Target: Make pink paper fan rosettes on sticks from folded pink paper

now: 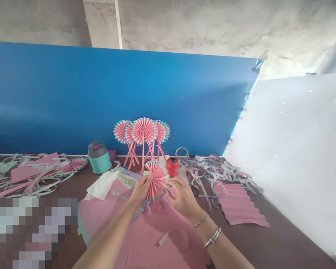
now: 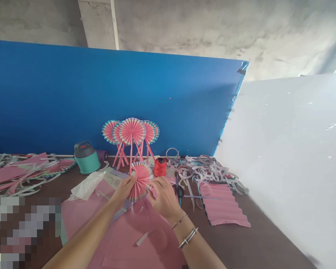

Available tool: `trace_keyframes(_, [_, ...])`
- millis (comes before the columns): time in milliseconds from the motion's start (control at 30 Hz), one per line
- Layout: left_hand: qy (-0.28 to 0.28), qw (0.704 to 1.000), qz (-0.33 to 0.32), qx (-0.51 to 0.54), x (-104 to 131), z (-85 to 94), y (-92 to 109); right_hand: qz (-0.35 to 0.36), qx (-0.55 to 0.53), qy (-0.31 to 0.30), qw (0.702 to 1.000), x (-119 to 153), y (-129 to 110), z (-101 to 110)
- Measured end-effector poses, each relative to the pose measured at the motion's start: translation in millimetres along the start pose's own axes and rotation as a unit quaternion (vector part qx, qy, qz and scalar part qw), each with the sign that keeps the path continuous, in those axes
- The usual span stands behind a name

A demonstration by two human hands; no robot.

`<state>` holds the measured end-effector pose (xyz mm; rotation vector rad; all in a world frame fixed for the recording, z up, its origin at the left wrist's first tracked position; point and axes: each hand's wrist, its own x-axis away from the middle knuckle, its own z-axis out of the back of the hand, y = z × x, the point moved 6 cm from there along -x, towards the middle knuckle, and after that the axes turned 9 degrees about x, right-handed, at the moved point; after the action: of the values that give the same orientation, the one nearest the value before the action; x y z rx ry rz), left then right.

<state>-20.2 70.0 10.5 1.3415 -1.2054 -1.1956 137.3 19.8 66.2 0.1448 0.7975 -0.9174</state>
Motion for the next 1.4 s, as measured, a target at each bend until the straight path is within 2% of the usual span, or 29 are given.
trace_keyframes(333, [-0.047,0.999,-0.002,-0.006,5,-5.7,6,-0.042,0.014,0.017,0.999,-1,12,6])
trace_keyframes(533, [-0.117,0.992,0.040,0.023,9,-11.8,6,-0.065,-0.027,0.037,0.997,-1,17,7])
trace_keyframes(633, [-0.133,0.990,0.051,0.014,9,-11.0,3,-0.076,-0.042,0.038,0.995,-1,19,7])
trace_keyframes(800, [-0.161,0.985,0.053,-0.014,6,-9.2,-1,-0.124,-0.072,0.026,0.989,0,25,5])
trace_keyframes(933, [-0.155,0.986,0.049,-0.020,4,-6.9,-3,-0.160,-0.105,-0.004,0.982,2,29,-2])
trace_keyframes(1167, [-0.151,0.987,0.051,-0.022,4,-7.5,-4,-0.146,-0.094,-0.001,0.985,3,25,-6])
trace_keyframes(1400, [-0.208,0.974,0.082,-0.044,8,-9.4,-3,-0.094,-0.060,0.012,0.994,3,26,-1])
